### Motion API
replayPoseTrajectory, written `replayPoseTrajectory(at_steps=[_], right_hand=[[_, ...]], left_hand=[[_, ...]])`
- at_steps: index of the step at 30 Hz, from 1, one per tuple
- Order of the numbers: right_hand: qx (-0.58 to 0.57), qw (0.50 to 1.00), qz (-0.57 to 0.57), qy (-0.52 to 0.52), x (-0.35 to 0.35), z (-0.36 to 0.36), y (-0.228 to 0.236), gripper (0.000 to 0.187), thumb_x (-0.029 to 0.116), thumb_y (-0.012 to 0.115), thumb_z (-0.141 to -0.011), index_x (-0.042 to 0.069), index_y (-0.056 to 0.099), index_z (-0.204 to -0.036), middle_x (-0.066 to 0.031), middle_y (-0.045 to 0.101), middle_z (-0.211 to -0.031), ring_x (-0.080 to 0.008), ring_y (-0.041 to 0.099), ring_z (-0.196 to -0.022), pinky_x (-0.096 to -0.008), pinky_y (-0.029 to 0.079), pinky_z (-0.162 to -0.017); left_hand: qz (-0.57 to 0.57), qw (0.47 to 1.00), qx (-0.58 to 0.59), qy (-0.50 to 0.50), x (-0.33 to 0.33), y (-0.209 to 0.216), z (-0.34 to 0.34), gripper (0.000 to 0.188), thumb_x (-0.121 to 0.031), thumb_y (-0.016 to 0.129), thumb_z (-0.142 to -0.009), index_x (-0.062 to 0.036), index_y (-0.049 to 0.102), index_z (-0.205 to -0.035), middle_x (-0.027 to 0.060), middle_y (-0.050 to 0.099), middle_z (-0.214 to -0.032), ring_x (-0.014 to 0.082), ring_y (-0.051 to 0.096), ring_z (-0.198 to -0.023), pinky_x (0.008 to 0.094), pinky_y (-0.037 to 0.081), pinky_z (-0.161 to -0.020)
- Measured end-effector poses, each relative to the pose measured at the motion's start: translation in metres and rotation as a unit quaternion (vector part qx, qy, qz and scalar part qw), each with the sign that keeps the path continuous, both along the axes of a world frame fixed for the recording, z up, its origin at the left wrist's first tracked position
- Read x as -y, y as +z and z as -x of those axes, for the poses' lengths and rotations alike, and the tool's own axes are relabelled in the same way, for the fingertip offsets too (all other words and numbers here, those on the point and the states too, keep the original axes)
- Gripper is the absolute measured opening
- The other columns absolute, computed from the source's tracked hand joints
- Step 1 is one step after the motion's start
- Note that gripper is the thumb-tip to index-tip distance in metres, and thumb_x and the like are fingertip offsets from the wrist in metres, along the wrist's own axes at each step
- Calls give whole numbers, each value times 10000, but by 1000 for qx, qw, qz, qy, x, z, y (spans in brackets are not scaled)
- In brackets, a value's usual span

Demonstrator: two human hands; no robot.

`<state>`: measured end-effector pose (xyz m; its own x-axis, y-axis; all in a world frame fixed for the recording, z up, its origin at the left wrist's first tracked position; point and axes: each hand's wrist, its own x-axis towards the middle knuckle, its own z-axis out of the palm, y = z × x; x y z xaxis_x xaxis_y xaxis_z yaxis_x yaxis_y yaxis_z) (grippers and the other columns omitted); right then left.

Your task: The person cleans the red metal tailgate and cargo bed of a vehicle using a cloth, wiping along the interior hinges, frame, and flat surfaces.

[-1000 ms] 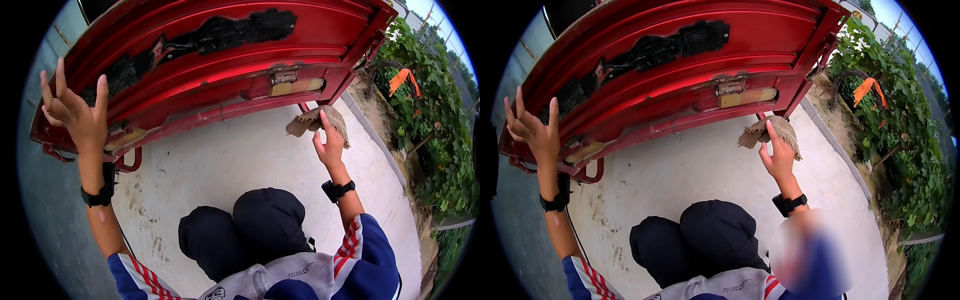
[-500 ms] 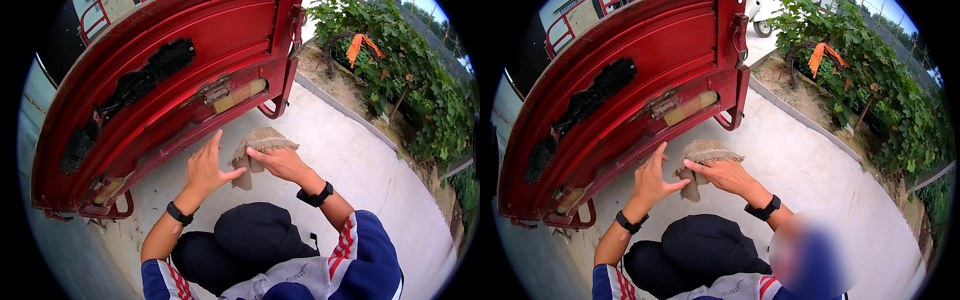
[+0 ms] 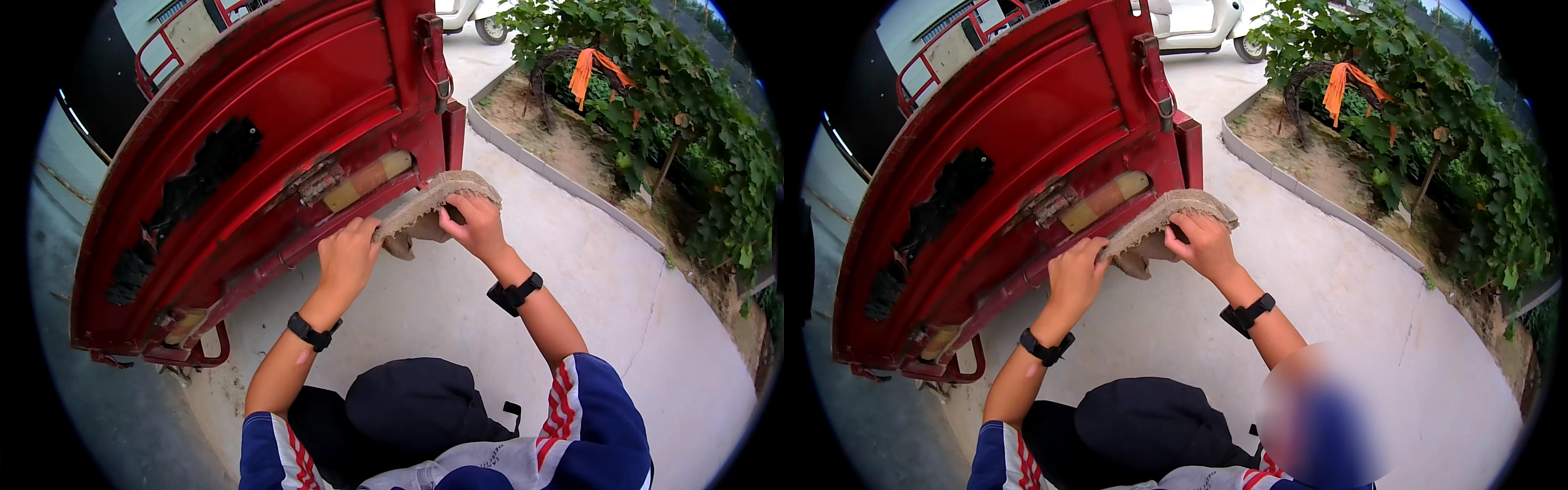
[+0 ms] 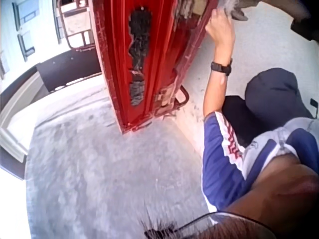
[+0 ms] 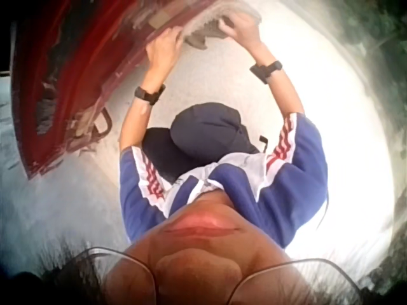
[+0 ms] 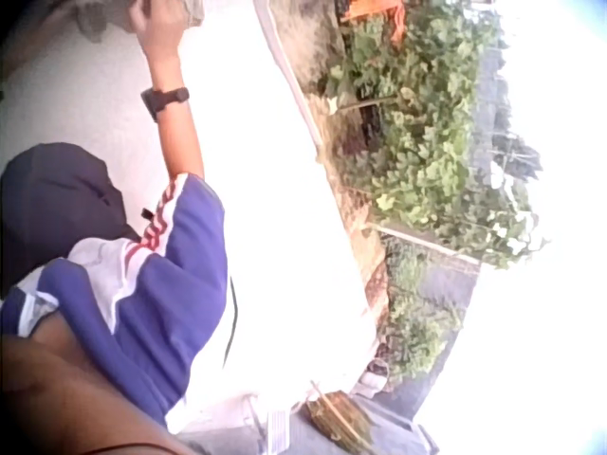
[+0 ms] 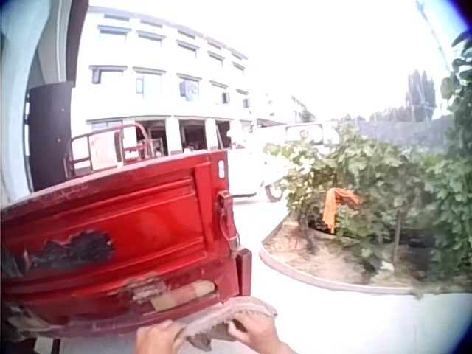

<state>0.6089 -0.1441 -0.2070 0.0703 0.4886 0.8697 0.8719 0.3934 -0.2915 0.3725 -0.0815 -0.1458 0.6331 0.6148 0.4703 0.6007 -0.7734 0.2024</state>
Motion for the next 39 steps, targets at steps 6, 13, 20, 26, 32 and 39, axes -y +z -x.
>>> replayPoseTrajectory(at_steps=[6,13,20,26,32,39], right_hand=[[-93,992,76,-30,-89,-4,3,406,327,485,-981,-11,570,-1190,-233,601,-1118,-409,563,-1050,-487,445,-880],[-104,986,107,-80,-175,11,-14,305,267,516,-916,3,570,-1058,-223,581,-1037,-422,556,-977,-524,435,-832],[-110,985,90,-96,-175,8,-28,290,262,554,-850,24,588,-1011,-215,586,-972,-425,576,-922,-521,457,-804],[-66,988,85,-111,-185,5,-45,350,290,527,-885,6,586,-1079,-242,562,-1091,-436,554,-999,-530,443,-853],[-149,975,114,-123,-184,18,-105,478,279,476,-912,20,523,-1310,-296,464,-1301,-483,401,-1213,-541,315,-1046],[-103,971,206,-61,-175,15,-180,538,310,388,-936,-30,474,-1346,-324,367,-1414,-496,298,-1310,-543,162,-1155]], left_hand=[[53,990,81,107,-34,15,-54,167,-203,573,-938,-110,664,-1043,105,656,-629,311,660,-602,427,500,-595],[84,972,216,-45,-79,-3,-64,269,-25,509,-940,0,585,-1197,168,726,-966,254,718,-713,322,555,-606],[-199,976,1,-85,-65,30,-37,402,-21,666,-783,12,613,-1180,154,660,-899,312,655,-848,399,548,-714],[-217,970,-40,-101,-65,11,-49,704,-117,678,-789,14,407,-1426,230,584,-1159,369,561,-1116,431,441,-1026],[-190,970,-102,-109,-75,-34,-57,802,-124,669,-787,14,303,-1486,207,563,-1220,349,513,-1203,432,357,-1118],[-160,965,-159,-132,-76,-93,-35,846,-138,686,-771,26,275,-1492,203,558,-1226,338,509,-1211,416,353,-1123]])
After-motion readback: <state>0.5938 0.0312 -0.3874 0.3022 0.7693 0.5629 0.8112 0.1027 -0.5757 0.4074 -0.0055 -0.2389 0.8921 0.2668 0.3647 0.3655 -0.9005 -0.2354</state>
